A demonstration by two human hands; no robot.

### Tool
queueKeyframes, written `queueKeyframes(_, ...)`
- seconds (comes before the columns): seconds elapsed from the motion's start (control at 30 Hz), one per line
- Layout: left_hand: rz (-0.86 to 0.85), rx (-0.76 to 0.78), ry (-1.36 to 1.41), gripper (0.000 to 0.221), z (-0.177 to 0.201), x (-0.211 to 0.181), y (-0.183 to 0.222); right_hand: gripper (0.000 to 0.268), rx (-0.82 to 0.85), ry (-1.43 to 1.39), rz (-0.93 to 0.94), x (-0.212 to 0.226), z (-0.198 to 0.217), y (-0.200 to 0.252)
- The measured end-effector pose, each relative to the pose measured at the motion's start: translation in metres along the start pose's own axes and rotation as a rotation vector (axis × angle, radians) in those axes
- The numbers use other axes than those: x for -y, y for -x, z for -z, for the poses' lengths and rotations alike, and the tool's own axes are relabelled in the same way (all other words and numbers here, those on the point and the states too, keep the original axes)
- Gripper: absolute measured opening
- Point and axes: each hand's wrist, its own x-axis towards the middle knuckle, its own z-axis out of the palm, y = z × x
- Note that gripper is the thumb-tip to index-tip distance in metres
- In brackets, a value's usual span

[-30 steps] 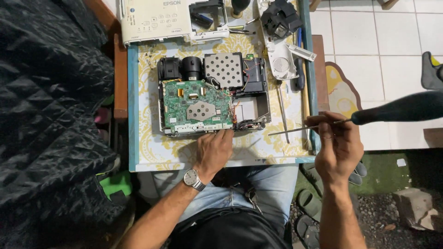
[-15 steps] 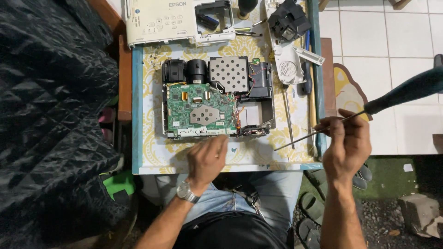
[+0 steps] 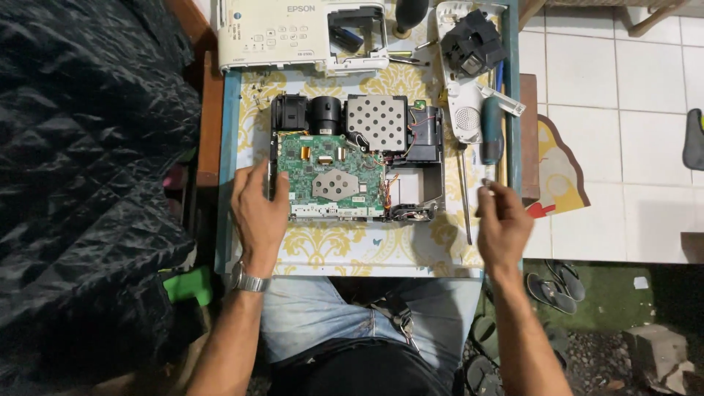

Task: Removing screws from a motherboard inside an Epson projector using a manual screwdriver.

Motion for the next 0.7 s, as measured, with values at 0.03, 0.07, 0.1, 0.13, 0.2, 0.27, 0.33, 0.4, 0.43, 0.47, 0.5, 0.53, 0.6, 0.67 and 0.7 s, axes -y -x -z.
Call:
queueKeyframes(0.03,0.002,0.003,-0.027,0.032,-0.004,0.002,0.000,0.014,0.023,0.039,-0.024,0.004,-0.006,0.002)
queueKeyframes(0.07,0.003,0.007,-0.054,0.031,-0.008,0.003,0.000,0.015,0.044,0.078,-0.049,0.009,-0.012,0.004)
queueKeyframes(0.1,0.003,0.009,-0.051,0.031,-0.008,0.005,0.001,0.015,0.043,0.080,-0.049,0.003,-0.016,0.002)
queueKeyframes(0.13,0.010,0.004,-0.053,0.032,-0.009,0.006,0.001,0.015,0.058,0.136,-0.045,-0.001,-0.020,0.001)
queueKeyframes(0.2,0.019,0.002,-0.049,0.032,-0.011,0.008,0.002,0.016,0.071,0.198,-0.041,-0.010,-0.026,-0.002)
queueKeyframes(0.27,0.033,0.005,-0.071,0.031,-0.011,0.011,0.003,0.017,0.082,0.240,-0.043,-0.016,-0.034,-0.007)
queueKeyframes(0.33,0.017,-0.010,-0.077,0.028,-0.014,0.017,0.004,0.018,0.097,0.250,-0.041,-0.019,-0.039,-0.012)
queueKeyframes(0.4,0.003,-0.026,-0.086,0.025,-0.017,0.021,0.005,0.018,0.116,0.258,-0.040,-0.024,-0.042,-0.015)
queueKeyframes(0.43,-0.011,-0.028,-0.085,0.023,-0.018,0.021,0.006,0.019,0.125,0.260,-0.033,-0.028,-0.042,-0.016)
queueKeyframes(0.47,-0.025,-0.030,-0.086,0.021,-0.018,0.022,0.007,0.019,0.136,0.262,-0.026,-0.031,-0.042,-0.017)
queueKeyframes(0.5,-0.022,-0.032,-0.088,0.021,-0.018,0.022,0.007,0.019,0.140,0.261,-0.025,-0.034,-0.042,-0.017)
queueKeyframes(0.53,-0.018,-0.031,-0.072,0.020,-0.018,0.022,0.007,0.019,0.137,0.267,-0.024,-0.037,-0.043,-0.018)
queueKeyframes(0.6,-0.011,-0.032,-0.062,0.020,-0.020,0.024,0.007,0.019,0.138,0.269,-0.025,-0.045,-0.042,-0.020)
queueKeyframes(0.67,-0.005,-0.038,-0.050,0.020,-0.020,0.026,0.006,0.019,0.137,0.301,0.005,-0.054,-0.043,-0.024)
queueKeyframes(0.7,-0.001,-0.042,-0.059,0.020,-0.020,0.026,0.006,0.019,0.144,0.294,0.005,-0.049,-0.042,-0.023)
